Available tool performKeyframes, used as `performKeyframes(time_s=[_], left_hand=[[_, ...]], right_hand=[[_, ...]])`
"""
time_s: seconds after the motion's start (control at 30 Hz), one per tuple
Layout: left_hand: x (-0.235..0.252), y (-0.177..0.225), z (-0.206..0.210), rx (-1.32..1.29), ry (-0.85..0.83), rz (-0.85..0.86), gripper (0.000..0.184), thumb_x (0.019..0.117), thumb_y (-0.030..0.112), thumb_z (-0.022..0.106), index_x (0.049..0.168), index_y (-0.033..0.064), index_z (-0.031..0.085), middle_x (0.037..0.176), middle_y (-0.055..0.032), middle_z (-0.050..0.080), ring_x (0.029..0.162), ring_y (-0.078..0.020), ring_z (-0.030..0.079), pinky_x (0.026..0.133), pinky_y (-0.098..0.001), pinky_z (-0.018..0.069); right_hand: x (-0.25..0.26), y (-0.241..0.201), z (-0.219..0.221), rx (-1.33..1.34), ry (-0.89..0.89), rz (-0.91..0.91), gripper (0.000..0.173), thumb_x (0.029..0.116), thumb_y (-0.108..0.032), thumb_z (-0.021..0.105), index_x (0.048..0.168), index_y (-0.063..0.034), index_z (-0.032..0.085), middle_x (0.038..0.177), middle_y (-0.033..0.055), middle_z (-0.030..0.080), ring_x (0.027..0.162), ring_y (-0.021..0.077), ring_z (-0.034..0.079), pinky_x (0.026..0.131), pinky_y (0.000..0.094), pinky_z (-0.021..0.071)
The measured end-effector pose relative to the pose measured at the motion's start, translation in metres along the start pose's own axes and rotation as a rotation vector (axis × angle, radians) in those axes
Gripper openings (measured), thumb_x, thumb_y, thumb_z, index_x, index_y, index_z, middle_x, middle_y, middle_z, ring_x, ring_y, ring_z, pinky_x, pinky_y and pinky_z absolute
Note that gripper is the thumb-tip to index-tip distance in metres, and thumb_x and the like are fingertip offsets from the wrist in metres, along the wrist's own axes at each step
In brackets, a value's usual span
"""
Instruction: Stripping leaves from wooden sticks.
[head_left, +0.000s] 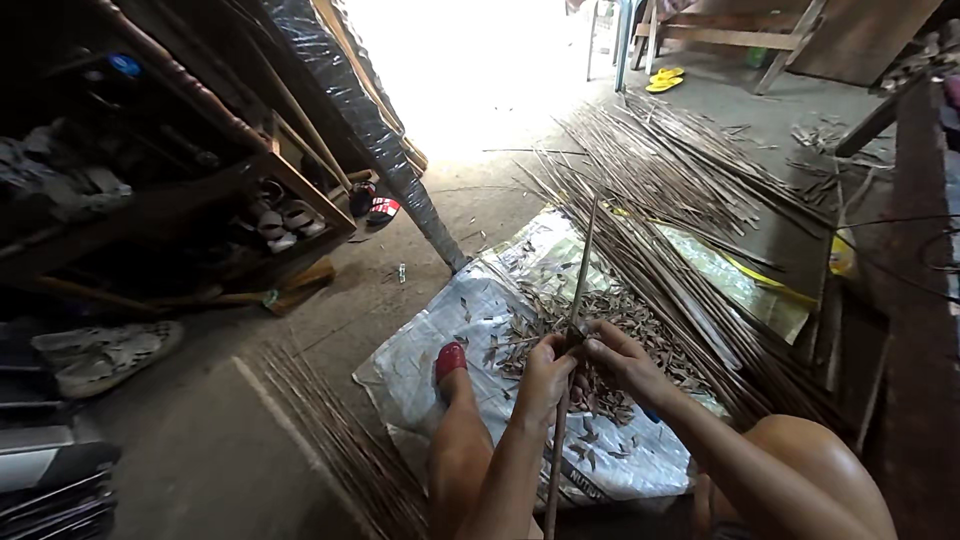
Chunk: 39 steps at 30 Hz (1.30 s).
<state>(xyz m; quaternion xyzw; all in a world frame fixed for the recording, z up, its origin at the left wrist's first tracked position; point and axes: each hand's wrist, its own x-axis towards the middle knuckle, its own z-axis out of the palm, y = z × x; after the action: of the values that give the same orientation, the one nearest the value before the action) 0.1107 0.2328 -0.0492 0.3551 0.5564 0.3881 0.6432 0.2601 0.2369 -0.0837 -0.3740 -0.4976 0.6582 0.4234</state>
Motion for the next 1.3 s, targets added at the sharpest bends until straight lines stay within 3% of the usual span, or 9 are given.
performKeyframes(time_s=[0.27,0.43,0.6,0.67,0.8,1.0,1.13,1.3], left_hand=[[-0.001,-0.001,-0.002,-0.096,-0.012,0.007,0.004,0.1014,-0.001,0.057,0.105,-0.0018,0.058,0.073,-0.0046,0.063,0.05,-0.0064,0.058,0.045,-0.0185,0.0512],[-0.006,0.005,-0.004,-0.129,-0.04,-0.024,0.009,0.1047,0.003,0.052,0.11,-0.0017,0.057,0.068,-0.0034,0.06,0.05,-0.0069,0.058,0.046,-0.0183,0.0509],[-0.006,0.006,-0.005,-0.163,-0.065,-0.032,0.01,0.1059,0.004,0.049,0.106,-0.0015,0.058,0.067,-0.0043,0.062,0.052,-0.0088,0.062,0.048,-0.0202,0.0539],[-0.006,0.006,-0.006,-0.165,-0.055,-0.027,0.013,0.1074,0.006,0.047,0.106,-0.0011,0.058,0.067,-0.005,0.063,0.053,-0.0095,0.063,0.048,-0.0206,0.0538],[-0.005,0.004,-0.003,-0.179,0.027,-0.001,0.026,0.1107,0.01,0.039,0.103,-0.0033,0.06,0.07,-0.0075,0.067,0.054,-0.0108,0.065,0.047,-0.0214,0.0531],[-0.002,-0.003,-0.004,0.015,0.065,0.138,0.019,0.1075,0.005,0.047,0.104,-0.0041,0.063,0.076,-0.0054,0.068,0.054,-0.0061,0.061,0.046,-0.0181,0.0492],[-0.005,0.0,-0.002,-0.007,0.055,0.095,0.017,0.1071,0.006,0.048,0.103,-0.0037,0.062,0.071,-0.004,0.066,0.052,-0.0054,0.06,0.046,-0.0168,0.0482],[-0.009,0.001,-0.001,-0.068,-0.021,0.027,0.019,0.108,0.006,0.046,0.101,-0.0029,0.061,0.067,-0.0036,0.064,0.049,-0.0042,0.057,0.044,-0.0157,0.0457]], right_hand=[[0.001,0.009,-0.006,-0.357,0.005,-0.205,0.043,0.1066,-0.025,0.045,0.138,0.0041,0.052,0.088,-0.0028,0.059,0.069,-0.0032,0.048,0.065,0.0166,0.0432],[0.003,0.016,-0.017,-0.597,0.024,-0.285,0.049,0.1083,-0.034,0.042,0.141,-0.0006,0.058,0.109,0.0119,0.071,0.092,0.0137,0.066,0.087,0.0368,0.0537],[0.004,0.018,-0.017,-0.691,0.078,-0.365,0.05,0.1075,-0.036,0.044,0.144,-0.0043,0.056,0.094,0.0104,0.07,0.076,0.017,0.063,0.075,0.0398,0.0548],[0.004,0.016,-0.018,-0.715,0.079,-0.348,0.051,0.1079,-0.036,0.044,0.149,-0.0075,0.052,0.098,0.0112,0.07,0.078,0.0176,0.064,0.076,0.0402,0.0549],[0.004,0.012,-0.016,-0.734,0.085,-0.314,0.049,0.1077,-0.033,0.044,0.151,-0.0103,0.051,0.117,0.0144,0.071,0.096,0.0232,0.07,0.087,0.0461,0.0552],[-0.001,0.007,-0.008,-0.874,0.18,-0.301,0.046,0.1046,-0.026,0.053,0.149,-0.0163,0.055,0.105,0.0152,0.072,0.081,0.0297,0.069,0.073,0.0524,0.0552],[-0.001,0.009,-0.007,-0.95,0.256,-0.356,0.044,0.1015,-0.023,0.057,0.145,-0.0164,0.06,0.096,0.0164,0.071,0.072,0.0313,0.067,0.062,0.0516,0.0537],[0.006,0.011,-0.017,-0.825,0.275,-0.335,0.043,0.1056,-0.026,0.048,0.146,-0.0139,0.059,0.106,0.015,0.071,0.084,0.0283,0.068,0.074,0.0512,0.0544]])
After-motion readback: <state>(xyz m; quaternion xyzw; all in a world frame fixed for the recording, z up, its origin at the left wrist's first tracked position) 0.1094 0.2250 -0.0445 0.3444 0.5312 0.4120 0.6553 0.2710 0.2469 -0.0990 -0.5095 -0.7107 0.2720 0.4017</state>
